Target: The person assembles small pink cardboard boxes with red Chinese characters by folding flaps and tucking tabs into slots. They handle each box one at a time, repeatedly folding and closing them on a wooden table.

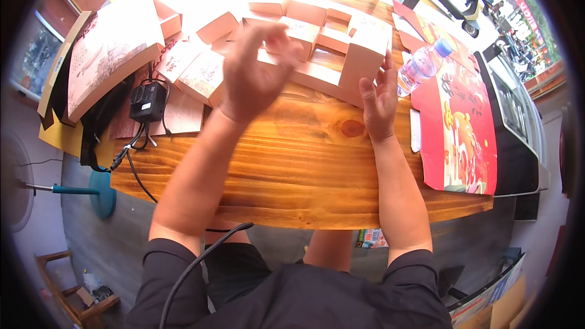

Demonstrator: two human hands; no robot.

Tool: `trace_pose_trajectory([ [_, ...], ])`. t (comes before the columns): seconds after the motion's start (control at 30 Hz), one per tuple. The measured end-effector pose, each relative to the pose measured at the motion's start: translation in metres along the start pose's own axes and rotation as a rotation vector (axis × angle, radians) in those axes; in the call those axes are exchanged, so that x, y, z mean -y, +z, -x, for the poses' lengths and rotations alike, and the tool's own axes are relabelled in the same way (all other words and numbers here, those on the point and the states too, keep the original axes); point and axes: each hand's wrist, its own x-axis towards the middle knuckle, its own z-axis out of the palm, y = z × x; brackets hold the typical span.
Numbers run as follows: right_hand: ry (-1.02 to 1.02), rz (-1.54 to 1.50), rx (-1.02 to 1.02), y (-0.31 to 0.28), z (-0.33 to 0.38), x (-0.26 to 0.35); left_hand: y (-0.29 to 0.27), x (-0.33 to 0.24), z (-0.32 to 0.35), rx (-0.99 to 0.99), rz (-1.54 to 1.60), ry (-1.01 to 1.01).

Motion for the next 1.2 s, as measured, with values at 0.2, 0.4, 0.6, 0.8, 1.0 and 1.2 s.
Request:
trace_pose_trajectory([
  [0.2, -0.018, 0.010, 0.026, 0.013, -0.001, 0.008, -0.041, 0.131, -0.049, 0.167, -0.858, -0.098],
  [0.4, -0.010, 0.024, -0.005, 0.003, -0.004, 0.006, -0.015, 0.122, -0.037, 0.506, -0.891, -0.279],
  [0.6, -0.005, 0.034, -0.010, 0.003, -0.004, 0.002, -0.011, 0.096, -0.030, 0.487, -0.458, -0.062],
  [0.8, 0.004, 0.011, -0.013, 0.003, -0.004, 0.001, 0.005, 0.062, -0.018, 0.336, -0.089, -0.149],
  [1.0, -0.004, -0.014, -0.025, 0.003, -0.003, 0.001, -0.008, 0.071, -0.034, -0.055, -0.511, 0.002],
  [1.2, -0.034, 0.006, -0.018, 0.007, -0.002, 0.007, -0.001, 0.071, -0.024, 0.161, -0.226, -0.477],
])
